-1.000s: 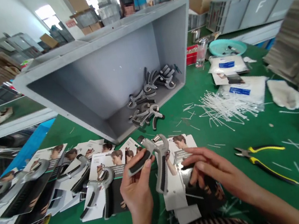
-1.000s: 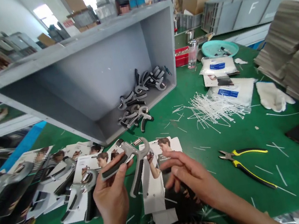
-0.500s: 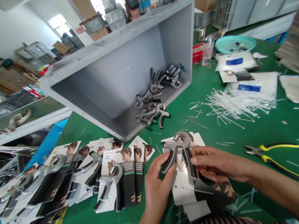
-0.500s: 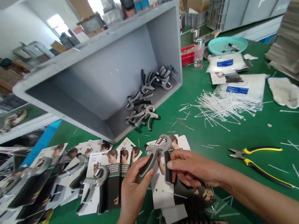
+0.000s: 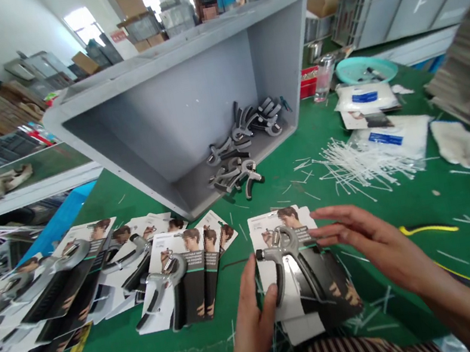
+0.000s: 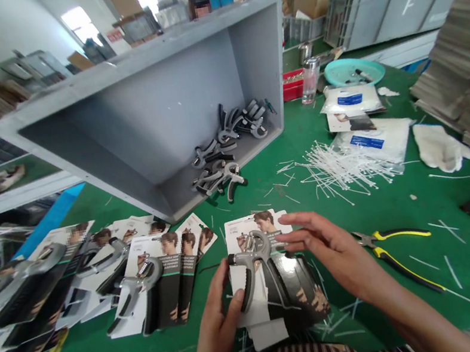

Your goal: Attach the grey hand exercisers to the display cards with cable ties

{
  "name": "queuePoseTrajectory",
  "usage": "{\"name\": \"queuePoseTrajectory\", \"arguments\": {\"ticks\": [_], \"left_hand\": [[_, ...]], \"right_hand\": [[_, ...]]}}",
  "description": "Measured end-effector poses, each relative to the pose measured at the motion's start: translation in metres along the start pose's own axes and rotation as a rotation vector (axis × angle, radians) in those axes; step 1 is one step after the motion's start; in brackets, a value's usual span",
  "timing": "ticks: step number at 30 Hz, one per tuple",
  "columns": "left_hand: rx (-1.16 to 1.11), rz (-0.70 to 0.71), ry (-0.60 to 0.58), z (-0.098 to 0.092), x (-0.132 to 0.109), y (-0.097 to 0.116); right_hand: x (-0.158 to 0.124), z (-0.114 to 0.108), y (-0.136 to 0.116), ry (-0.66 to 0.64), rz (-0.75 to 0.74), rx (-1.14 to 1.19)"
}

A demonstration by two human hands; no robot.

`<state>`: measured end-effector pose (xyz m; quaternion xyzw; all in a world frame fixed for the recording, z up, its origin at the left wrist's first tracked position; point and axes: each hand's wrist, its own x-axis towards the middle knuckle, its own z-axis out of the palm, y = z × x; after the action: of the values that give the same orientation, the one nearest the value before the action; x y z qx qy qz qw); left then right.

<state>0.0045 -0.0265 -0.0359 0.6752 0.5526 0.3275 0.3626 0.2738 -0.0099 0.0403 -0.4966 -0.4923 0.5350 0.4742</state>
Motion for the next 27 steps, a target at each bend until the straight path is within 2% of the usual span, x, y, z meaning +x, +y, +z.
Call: {"name": "queuePoseTrajectory", "arguments": {"ticks": [2, 3, 7, 8, 10, 12, 15, 17, 19, 21, 23, 24, 27], "left_hand": [[-0.020, 0.034, -0.046, 0.010, 0.002, 0.002], [-0.010, 0.049, -0.034, 0.014, 0.004, 0.006], [0.058, 0.107, 0.148, 0.012, 0.017, 0.035], [0.030, 0.130, 0.133, 0.009, 0.022, 0.044], [-0.111, 0.140, -0.004, 0.005, 0.029, 0.063], [-0.289, 0.088, -0.137, 0.006, 0.035, 0.078], [-0.417, 0.025, -0.204, 0.014, 0.038, 0.090], [-0.395, 0.027, -0.197, 0.018, 0.038, 0.091], [-0.337, 0.047, -0.198, 0.016, 0.039, 0.086], [-0.257, 0.085, -0.184, 0.008, 0.044, 0.077], [-0.170, 0.104, -0.119, -0.002, 0.053, 0.066], [-0.130, 0.108, -0.083, -0.006, 0.059, 0.060], [-0.044, 0.171, -0.085, -0.008, 0.078, 0.048]], "right_hand": [[-0.004, 0.008, 0.001, -0.015, -0.027, 0.147], [-0.006, 0.011, 0.002, -0.022, -0.041, 0.202], [-0.019, 0.020, -0.001, -0.052, -0.064, 0.224], [-0.022, 0.021, -0.003, -0.068, -0.058, 0.195], [-0.027, 0.021, -0.008, -0.118, -0.032, 0.136], [-0.030, 0.022, -0.012, -0.166, -0.006, 0.102], [-0.033, 0.025, -0.012, -0.185, 0.004, 0.084], [-0.034, 0.026, -0.010, -0.196, 0.008, 0.044], [-0.033, 0.025, -0.005, -0.174, -0.045, -0.103], [-0.031, 0.022, 0.002, -0.059, -0.191, -0.361], [-0.030, 0.020, 0.011, 0.065, -0.339, -0.624], [-0.030, 0.019, 0.016, 0.087, -0.373, -0.721], [-0.032, 0.024, 0.032, -0.008, -0.340, -0.858]]}}
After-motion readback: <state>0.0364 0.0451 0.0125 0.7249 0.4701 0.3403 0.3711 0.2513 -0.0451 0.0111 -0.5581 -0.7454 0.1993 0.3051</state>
